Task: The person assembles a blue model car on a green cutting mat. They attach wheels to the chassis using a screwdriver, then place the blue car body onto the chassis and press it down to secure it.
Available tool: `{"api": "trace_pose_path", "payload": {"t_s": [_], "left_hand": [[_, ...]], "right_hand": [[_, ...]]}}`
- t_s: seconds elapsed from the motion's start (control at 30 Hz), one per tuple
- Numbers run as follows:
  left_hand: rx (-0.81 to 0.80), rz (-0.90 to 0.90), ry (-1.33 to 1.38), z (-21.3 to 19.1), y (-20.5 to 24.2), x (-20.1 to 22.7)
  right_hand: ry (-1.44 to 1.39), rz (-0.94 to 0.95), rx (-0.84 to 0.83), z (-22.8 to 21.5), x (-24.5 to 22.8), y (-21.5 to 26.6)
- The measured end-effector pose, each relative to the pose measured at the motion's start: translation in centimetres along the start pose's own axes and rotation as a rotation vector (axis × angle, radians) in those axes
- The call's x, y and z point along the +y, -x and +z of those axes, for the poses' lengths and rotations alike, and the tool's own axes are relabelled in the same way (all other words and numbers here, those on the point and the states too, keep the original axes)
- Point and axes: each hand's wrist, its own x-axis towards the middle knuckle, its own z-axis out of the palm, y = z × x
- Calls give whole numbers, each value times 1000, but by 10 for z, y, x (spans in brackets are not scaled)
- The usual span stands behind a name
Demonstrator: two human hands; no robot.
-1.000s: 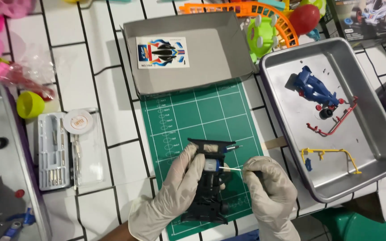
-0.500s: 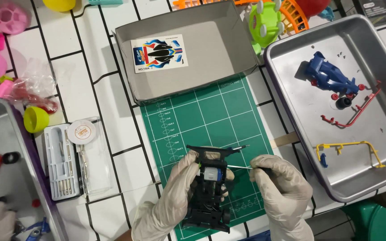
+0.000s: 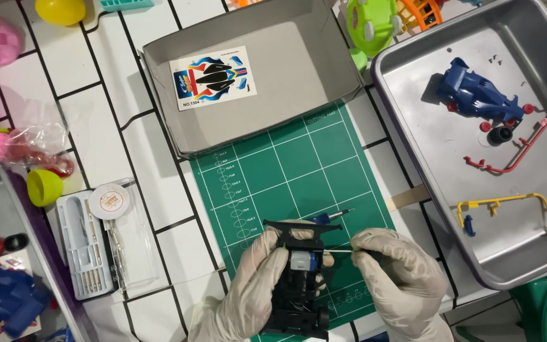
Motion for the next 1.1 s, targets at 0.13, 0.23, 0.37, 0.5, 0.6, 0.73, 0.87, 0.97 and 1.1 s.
{"api": "trace_pose_path", "payload": {"t_s": [0.13, 0.23, 0.37, 0.5, 0.6, 0.73, 0.87, 0.97, 1.1], "left_hand": [[85, -387, 333, 3, 1, 1], [166, -317, 6, -10, 10, -27], [136, -252, -99, -10, 10, -24], [81, -456, 10, 0, -2, 5], [112, -356, 311, 5, -2, 5], [-77, -244, 258, 28, -19, 61], [-108, -254, 205, 35, -23, 79], [17, -346, 323, 14, -5, 24], [-64, -270, 279, 15, -4, 25]], "right_hand": [[142, -62, -80, -1, -3, -2], [116, -141, -125, -1, 3, 1], [-112, -144, -138, 0, 9, 4], [11, -93, -144, -2, 7, 4], [-168, 72, -64, -1, 10, 10], [-95, 2, -74, 2, 11, 9], [-58, -63, -62, 4, 8, 6], [-35, -40, -69, 4, 7, 6], [-79, -8, -82, 4, 13, 9]]}}
